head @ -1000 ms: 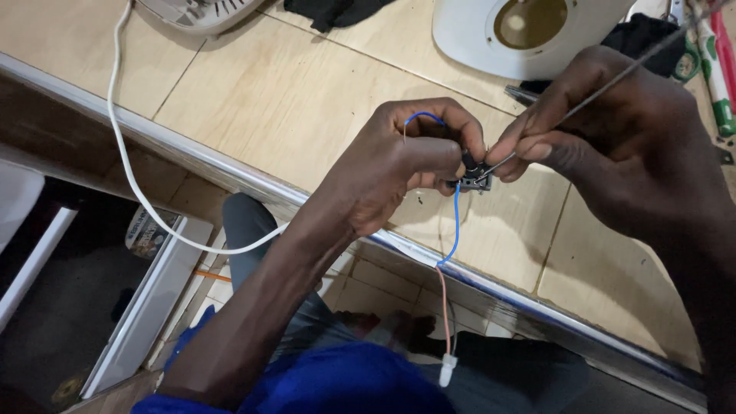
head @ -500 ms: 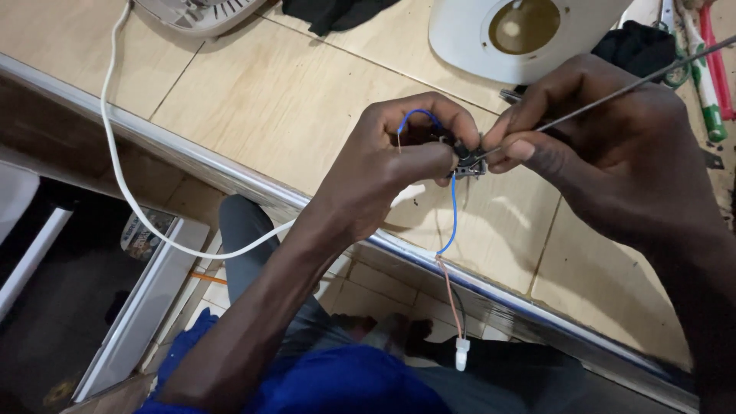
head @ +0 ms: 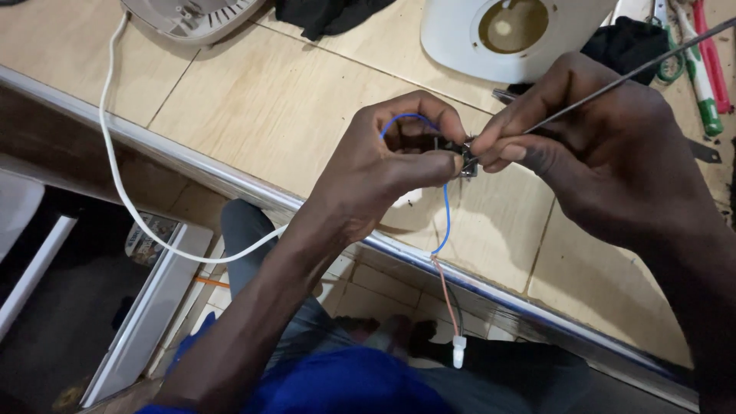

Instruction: Securing electrical wires to a switch component using a small screwdriver and manual manipulation.

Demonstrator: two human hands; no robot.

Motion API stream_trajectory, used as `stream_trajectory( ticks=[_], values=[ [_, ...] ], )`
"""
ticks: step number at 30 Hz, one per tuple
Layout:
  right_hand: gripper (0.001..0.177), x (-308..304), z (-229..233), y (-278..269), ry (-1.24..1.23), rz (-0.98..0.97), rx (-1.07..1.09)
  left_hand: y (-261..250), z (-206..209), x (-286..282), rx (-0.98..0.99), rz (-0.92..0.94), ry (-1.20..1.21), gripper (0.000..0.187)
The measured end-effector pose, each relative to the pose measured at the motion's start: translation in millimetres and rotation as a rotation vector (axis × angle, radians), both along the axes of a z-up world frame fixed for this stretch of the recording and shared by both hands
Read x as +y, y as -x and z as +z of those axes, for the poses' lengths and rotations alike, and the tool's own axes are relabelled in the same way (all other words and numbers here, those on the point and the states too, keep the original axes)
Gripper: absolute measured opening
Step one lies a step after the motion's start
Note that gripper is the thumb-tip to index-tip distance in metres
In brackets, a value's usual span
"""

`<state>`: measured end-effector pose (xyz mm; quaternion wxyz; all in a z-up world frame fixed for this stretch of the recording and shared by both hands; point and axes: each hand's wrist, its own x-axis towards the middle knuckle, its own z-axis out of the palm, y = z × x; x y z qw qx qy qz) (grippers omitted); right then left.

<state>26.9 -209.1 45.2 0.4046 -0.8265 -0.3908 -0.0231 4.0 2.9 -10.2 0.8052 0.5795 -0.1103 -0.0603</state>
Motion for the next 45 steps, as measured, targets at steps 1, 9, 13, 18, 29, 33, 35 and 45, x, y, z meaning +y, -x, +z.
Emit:
stream_trajectory(
  ticks=[1, 9, 13, 18, 29, 33, 35, 45],
  values=[
    [0.019, -0.9, -0.7, -1.7, -0.001, -0.001, 0.000, 0.2, 1.3, -0.1, 0.000, -0.001, -0.001, 0.018],
    [0.028, 1.0, -1.2, -1.4, -0.065, 0.095, -0.054, 0.0, 1.5, -2.1, 0.045, 0.044, -0.034, 0.016],
    [0.016, 2.2, -3.4, 3.8, -0.069, 0.017, -0.036, -0.3, -1.4, -0.8, -0.004, 0.047, 0.008, 0.016],
    [0.006, 8.3, 1.0, 11.2, -0.103, -0.044, -0.022, -2.0, -3.5, -0.6, 0.012, 0.009, 0.071, 0.016],
    [0.015, -6.8, 2.6, -6.6, -0.035, 0.063, 0.183, 1.6, 5.5, 0.7, 0.000, -0.129, -0.062, 0.014],
    [0.025, -11.2, 0.7, -13.9, -0.097, 0.289, 0.067, 1.5, 11.5, -0.2, 0.054, -0.114, -0.123, 0.013],
    [0.018, -11.4, -3.6, -12.8, -0.112, 0.291, 0.029, -0.1, 9.7, 1.6, 0.042, -0.127, -0.098, 0.014],
    [0.008, 1.9, 9.5, 2.7, -0.190, 0.114, 0.064, -0.4, -1.4, 1.2, 0.008, -0.103, 0.085, 0.020]
  ],
)
